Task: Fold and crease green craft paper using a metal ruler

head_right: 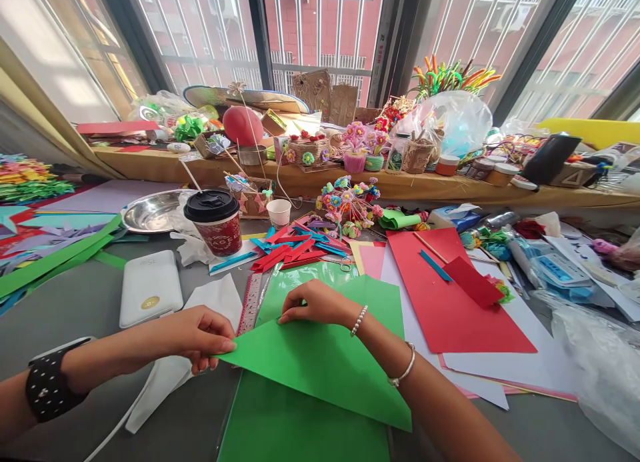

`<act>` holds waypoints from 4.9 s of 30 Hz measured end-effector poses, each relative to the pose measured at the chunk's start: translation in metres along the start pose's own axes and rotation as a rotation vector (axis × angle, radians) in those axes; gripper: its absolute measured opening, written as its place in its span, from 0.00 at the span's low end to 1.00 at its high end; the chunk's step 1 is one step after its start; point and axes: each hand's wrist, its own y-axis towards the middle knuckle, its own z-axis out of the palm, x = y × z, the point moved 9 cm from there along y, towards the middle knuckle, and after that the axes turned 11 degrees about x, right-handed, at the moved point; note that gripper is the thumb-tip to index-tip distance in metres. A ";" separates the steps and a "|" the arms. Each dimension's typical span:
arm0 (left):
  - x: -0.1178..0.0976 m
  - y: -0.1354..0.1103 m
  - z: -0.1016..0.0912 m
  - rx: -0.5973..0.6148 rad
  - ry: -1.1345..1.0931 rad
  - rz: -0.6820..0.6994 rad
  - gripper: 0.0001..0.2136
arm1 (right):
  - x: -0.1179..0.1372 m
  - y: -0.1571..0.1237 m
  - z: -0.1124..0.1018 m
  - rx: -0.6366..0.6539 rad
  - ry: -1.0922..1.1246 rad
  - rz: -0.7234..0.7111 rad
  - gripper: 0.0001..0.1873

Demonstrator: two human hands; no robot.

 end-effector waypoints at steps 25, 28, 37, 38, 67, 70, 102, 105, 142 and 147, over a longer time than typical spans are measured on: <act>-0.030 0.028 0.014 -0.037 0.521 0.164 0.15 | 0.025 0.003 0.014 0.115 0.003 -0.068 0.09; -0.031 0.042 0.017 -0.089 0.537 0.166 0.15 | 0.019 0.004 0.019 0.160 -0.012 -0.025 0.09; -0.015 0.038 0.014 -0.112 0.520 0.130 0.13 | -0.039 -0.021 0.006 0.253 0.019 0.145 0.11; -0.013 0.036 0.013 -0.118 0.510 0.125 0.13 | -0.046 -0.026 0.002 0.255 0.018 0.161 0.12; -0.012 0.033 0.021 -0.137 0.494 0.158 0.10 | -0.016 -0.030 0.005 0.209 -0.104 0.151 0.07; -0.028 0.042 0.029 -0.122 0.513 0.221 0.11 | -0.010 -0.032 0.005 0.214 -0.109 0.130 0.07; 0.043 0.004 0.001 -0.093 0.104 0.028 0.14 | -0.075 -0.059 -0.025 0.141 -0.023 0.256 0.11; 0.043 -0.002 -0.007 -0.121 0.140 0.000 0.15 | -0.083 -0.066 -0.031 0.120 -0.002 0.280 0.12; -0.046 0.020 -0.012 -0.378 -0.112 0.347 0.13 | -0.084 -0.092 -0.032 -0.142 0.406 0.295 0.19; -0.046 0.020 -0.013 -0.389 -0.106 0.332 0.14 | -0.074 -0.073 -0.033 -0.115 0.364 0.260 0.19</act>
